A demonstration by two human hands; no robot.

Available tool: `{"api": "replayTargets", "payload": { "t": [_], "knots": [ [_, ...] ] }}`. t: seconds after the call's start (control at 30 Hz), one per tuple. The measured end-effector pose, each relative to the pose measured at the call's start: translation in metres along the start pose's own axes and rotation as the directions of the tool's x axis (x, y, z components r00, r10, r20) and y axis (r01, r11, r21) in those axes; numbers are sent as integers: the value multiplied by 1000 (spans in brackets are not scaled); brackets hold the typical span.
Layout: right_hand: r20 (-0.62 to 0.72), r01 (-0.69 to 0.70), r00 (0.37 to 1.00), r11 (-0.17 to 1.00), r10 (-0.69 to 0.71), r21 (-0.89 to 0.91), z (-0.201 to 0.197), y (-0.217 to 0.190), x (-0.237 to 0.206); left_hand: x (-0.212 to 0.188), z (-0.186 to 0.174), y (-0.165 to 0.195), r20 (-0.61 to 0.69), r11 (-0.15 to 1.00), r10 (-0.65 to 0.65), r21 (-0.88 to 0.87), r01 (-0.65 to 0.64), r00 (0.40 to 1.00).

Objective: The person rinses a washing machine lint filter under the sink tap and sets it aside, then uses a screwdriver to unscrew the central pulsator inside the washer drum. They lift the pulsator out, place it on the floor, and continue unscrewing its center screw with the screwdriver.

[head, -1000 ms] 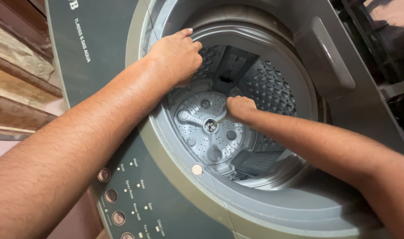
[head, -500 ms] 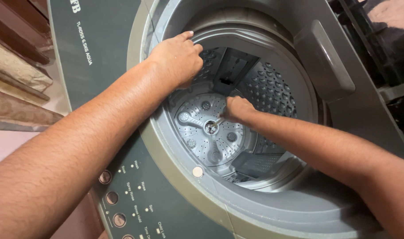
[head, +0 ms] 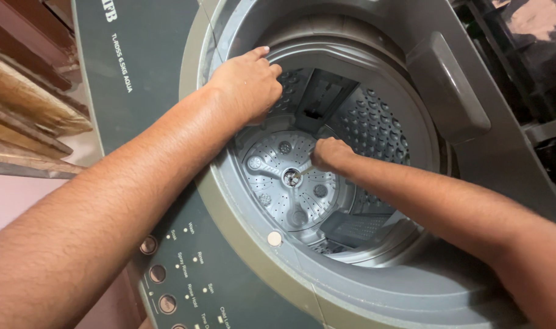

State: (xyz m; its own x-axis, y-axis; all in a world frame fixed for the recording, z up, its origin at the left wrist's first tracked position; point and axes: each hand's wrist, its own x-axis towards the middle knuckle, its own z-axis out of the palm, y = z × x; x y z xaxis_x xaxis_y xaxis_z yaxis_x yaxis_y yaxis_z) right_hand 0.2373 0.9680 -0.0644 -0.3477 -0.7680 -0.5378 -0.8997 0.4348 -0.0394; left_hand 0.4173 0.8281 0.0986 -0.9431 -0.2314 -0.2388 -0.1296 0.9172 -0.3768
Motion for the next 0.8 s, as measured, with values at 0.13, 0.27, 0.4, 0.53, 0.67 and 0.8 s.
{"api": "replayTargets", "payload": {
  "t": [0.13,0.27,0.4,0.53,0.67,0.8],
  "knots": [
    [-39,80,996,993,-84,-84,4,3,-5,0,0,0,10,1000,7,-10,-7,1000],
    [-107,124,986,991,-128,-45,8,6,-1,1,0,0,-6,1000,-2,-9,2,1000],
    [-89,117,989,992,-120,-41,9,10,4,-1,-1,0,8,1000,-8,-21,8,1000],
    [-75,115,990,992,-119,-52,9,13,2,-1,-2,0,7,1000,-10,-12,10,1000],
    [-82,102,991,989,-110,-106,0,9,-6,1,0,1,27,1000,-11,-20,11,1000],
    [-108,159,981,987,-160,-18,-34,2,-19,-1,-2,1,16,999,-6,-54,6,1000]
  ]
}}
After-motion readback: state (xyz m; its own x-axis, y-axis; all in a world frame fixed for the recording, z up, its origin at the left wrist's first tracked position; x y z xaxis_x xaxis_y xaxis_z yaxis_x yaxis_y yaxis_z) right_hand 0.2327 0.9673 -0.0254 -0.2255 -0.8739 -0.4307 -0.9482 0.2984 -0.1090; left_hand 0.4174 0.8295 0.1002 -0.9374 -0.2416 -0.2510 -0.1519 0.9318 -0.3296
